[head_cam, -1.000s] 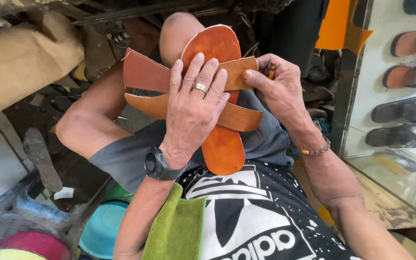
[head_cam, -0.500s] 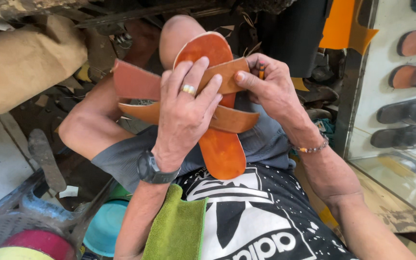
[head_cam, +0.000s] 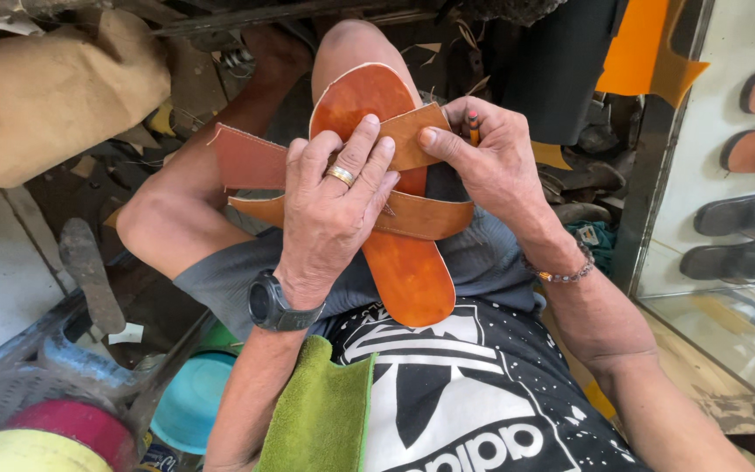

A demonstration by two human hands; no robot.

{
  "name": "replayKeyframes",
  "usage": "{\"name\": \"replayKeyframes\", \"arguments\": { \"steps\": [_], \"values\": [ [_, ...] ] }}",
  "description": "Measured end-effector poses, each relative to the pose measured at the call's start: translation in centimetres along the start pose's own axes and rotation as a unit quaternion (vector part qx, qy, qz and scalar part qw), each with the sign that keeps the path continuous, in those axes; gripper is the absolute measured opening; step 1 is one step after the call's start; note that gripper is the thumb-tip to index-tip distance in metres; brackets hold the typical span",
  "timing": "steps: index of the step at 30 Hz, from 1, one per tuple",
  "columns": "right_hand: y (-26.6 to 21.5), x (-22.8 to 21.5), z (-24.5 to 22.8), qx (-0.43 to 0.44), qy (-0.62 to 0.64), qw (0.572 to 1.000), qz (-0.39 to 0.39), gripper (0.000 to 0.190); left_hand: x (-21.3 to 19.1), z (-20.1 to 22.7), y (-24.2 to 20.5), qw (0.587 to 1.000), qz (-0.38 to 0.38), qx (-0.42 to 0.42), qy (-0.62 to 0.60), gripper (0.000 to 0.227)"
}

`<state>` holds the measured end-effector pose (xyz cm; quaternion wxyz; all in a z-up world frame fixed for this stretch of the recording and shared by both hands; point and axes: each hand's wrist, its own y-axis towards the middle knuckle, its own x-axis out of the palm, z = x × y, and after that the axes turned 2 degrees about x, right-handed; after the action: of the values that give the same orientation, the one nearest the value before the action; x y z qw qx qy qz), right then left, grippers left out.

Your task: The person marks an orange leather sole with a pencil, then places a pre-cut leather strap piece on top to align and mark the strap's position. They repeat this process with another strap piece, ensuring the markings are transferred accurately for assembly.

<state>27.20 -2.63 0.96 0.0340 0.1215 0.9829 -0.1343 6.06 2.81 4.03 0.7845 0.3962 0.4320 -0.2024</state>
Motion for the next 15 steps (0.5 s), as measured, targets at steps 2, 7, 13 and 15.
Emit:
{"name": "replayKeyframes", "arguments": {
  "steps": [2, 7, 13, 15],
  "values": [
    [0.1, 0.0, 0.0, 0.004, 0.0, 1.0, -0.001, 0.018, 0.1, 0.0, 0.0, 1.0, -0.003, -0.004, 0.001, 0.026],
    [0.1, 0.0, -0.2, 0.013, 0.015, 1.0, -0.005, 0.017, -0.1, 0.0, 0.4, 1.0, -0.007, -0.004, 0.012, 0.025],
    [-0.3, 0.0, -1.0, 0.014, -0.004, 1.0, 0.005, 0.018, -0.4, -0.2, 0.5, 0.999, -0.046, 0.015, 0.024, 0.025],
    [-0.3, 0.0, -1.5, 0.004, -0.037, 0.999, 0.011, 0.018, -0.3, -0.2, 0.6, 0.997, -0.059, 0.027, 0.035, 0.025]
  ]
}}
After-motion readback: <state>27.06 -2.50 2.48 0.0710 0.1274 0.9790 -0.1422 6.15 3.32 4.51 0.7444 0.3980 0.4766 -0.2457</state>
